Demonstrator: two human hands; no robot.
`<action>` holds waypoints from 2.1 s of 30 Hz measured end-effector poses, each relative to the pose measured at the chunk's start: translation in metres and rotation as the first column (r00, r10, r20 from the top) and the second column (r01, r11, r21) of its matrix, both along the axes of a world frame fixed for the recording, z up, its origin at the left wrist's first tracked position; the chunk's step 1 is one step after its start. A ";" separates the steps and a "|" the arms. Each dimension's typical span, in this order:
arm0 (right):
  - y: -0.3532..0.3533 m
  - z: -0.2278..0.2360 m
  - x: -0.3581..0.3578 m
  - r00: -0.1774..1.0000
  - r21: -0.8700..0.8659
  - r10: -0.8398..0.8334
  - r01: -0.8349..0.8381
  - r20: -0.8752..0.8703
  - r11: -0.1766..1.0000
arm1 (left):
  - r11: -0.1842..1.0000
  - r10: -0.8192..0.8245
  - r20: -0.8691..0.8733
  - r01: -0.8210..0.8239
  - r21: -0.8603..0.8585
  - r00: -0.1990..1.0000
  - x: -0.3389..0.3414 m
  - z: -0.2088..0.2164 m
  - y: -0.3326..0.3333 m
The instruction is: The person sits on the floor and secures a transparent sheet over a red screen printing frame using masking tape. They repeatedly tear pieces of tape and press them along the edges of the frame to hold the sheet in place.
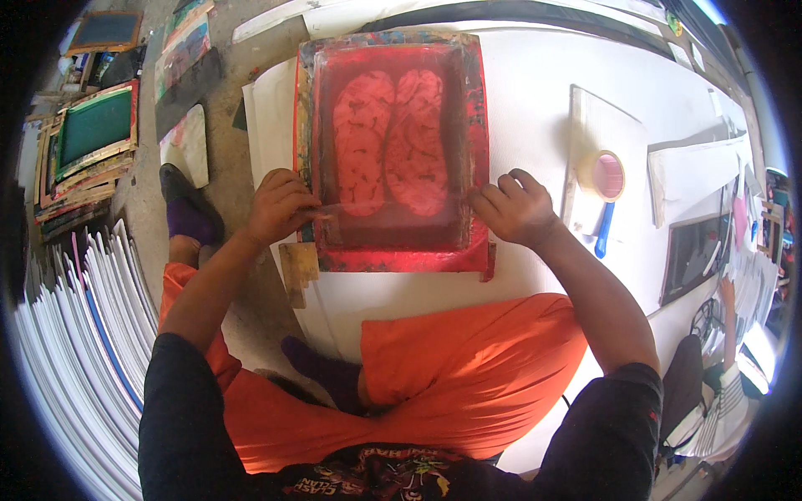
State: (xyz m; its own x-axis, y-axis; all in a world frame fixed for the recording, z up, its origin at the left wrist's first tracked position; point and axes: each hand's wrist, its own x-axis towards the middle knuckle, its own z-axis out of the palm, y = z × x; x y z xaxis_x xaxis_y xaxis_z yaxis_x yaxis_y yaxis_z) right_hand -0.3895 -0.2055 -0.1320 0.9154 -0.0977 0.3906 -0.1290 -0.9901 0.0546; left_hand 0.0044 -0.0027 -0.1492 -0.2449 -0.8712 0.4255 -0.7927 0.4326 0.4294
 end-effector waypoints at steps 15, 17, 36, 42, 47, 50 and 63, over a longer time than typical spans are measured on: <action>0.046 0.059 -0.021 0.979 0.817 -0.023 0.156 -0.203 -0.555 | 0.505 0.640 -0.666 0.443 0.741 0.384 0.028 0.069 0.023; 0.050 0.065 -0.023 0.995 0.799 0.001 0.083 -0.103 -0.596 | 0.516 0.632 -0.662 0.420 0.747 0.403 0.031 0.077 0.027; 0.066 0.073 -0.011 0.979 0.445 -0.203 -0.166 -0.036 -0.880 | 0.534 0.563 -0.509 0.183 0.825 0.651 0.032 0.160 0.029; 0.079 0.092 0.007 0.983 0.723 -0.169 -0.071 -0.065 -0.687 | 0.554 0.614 -0.516 0.140 0.821 0.598 0.040 0.180 0.039; 0.088 0.090 0.033 0.968 0.824 -0.079 0.158 -0.238 -0.543 | 0.553 0.626 -0.508 0.122 0.824 0.591 0.040 0.192 0.044; 0.094 0.095 0.064 0.964 0.957 -0.067 0.246 -0.259 -0.154 | 0.538 0.620 -0.487 0.120 0.835 0.615 0.039 0.206 0.047; 0.117 0.049 0.208 0.942 0.948 0.259 -0.265 0.215 0.174 | 0.545 0.406 -0.407 0.140 0.826 0.818 0.032 0.302 0.057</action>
